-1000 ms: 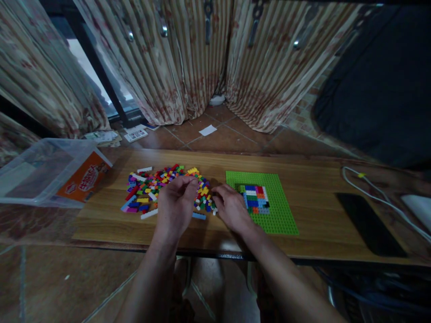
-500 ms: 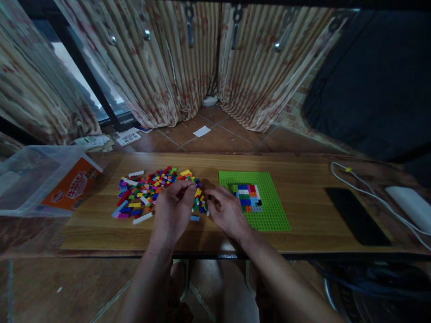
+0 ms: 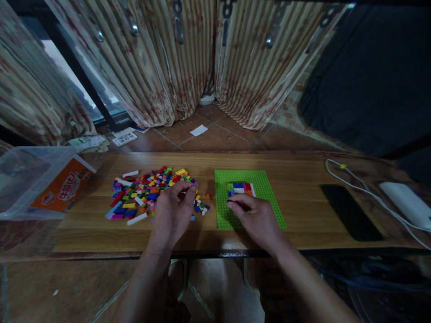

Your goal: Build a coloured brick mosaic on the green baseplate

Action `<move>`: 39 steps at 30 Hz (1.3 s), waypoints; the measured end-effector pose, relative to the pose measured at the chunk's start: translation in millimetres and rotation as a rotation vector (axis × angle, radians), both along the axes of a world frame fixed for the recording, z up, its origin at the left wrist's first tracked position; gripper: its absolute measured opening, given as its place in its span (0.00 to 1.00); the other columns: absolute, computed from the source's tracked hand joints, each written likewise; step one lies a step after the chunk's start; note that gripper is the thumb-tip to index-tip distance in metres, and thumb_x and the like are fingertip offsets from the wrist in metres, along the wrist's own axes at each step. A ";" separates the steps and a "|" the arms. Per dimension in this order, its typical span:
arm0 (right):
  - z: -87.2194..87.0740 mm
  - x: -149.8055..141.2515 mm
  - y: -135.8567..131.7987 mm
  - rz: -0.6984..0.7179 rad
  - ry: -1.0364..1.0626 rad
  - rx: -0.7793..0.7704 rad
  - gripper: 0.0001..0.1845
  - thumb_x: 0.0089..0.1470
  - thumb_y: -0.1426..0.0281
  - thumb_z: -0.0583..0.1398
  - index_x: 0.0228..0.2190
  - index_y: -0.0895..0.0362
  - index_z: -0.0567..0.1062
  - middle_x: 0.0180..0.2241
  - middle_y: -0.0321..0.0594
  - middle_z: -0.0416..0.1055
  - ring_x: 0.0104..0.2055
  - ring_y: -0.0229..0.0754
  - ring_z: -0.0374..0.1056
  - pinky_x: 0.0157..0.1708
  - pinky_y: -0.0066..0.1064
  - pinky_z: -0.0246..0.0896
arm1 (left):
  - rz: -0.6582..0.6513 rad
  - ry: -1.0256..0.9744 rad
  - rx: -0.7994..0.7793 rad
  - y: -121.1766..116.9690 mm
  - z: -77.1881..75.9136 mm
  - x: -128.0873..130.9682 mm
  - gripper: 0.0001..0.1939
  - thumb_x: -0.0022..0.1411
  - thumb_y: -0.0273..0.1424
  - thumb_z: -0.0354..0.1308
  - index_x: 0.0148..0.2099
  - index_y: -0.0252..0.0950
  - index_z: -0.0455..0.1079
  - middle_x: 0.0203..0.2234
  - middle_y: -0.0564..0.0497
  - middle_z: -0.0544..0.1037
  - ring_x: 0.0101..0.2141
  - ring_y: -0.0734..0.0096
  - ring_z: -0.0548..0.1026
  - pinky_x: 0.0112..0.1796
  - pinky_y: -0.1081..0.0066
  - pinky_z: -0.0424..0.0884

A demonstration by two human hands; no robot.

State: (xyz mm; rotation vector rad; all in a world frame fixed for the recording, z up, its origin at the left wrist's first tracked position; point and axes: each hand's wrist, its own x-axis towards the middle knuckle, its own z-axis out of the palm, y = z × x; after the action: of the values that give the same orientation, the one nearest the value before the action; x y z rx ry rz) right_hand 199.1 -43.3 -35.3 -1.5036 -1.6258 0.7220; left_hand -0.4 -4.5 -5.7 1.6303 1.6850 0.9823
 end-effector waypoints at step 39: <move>-14.6 69.0 4.4 -0.282 -0.227 -0.466 0.16 0.50 0.58 0.62 0.22 0.56 0.78 0.21 0.40 0.76 0.21 0.41 0.72 0.21 0.29 0.60 | -0.106 0.093 0.054 -8.1 1.7 19.5 0.10 0.61 0.32 0.52 0.36 0.37 0.75 0.27 0.51 0.79 0.27 0.69 0.75 0.32 0.71 0.67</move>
State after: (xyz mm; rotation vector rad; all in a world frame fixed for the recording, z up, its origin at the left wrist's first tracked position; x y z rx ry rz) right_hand 268.1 -38.8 -49.8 -2.1667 -1.4181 0.8290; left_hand 19.1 -12.6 -4.1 1.8067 1.6261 0.9207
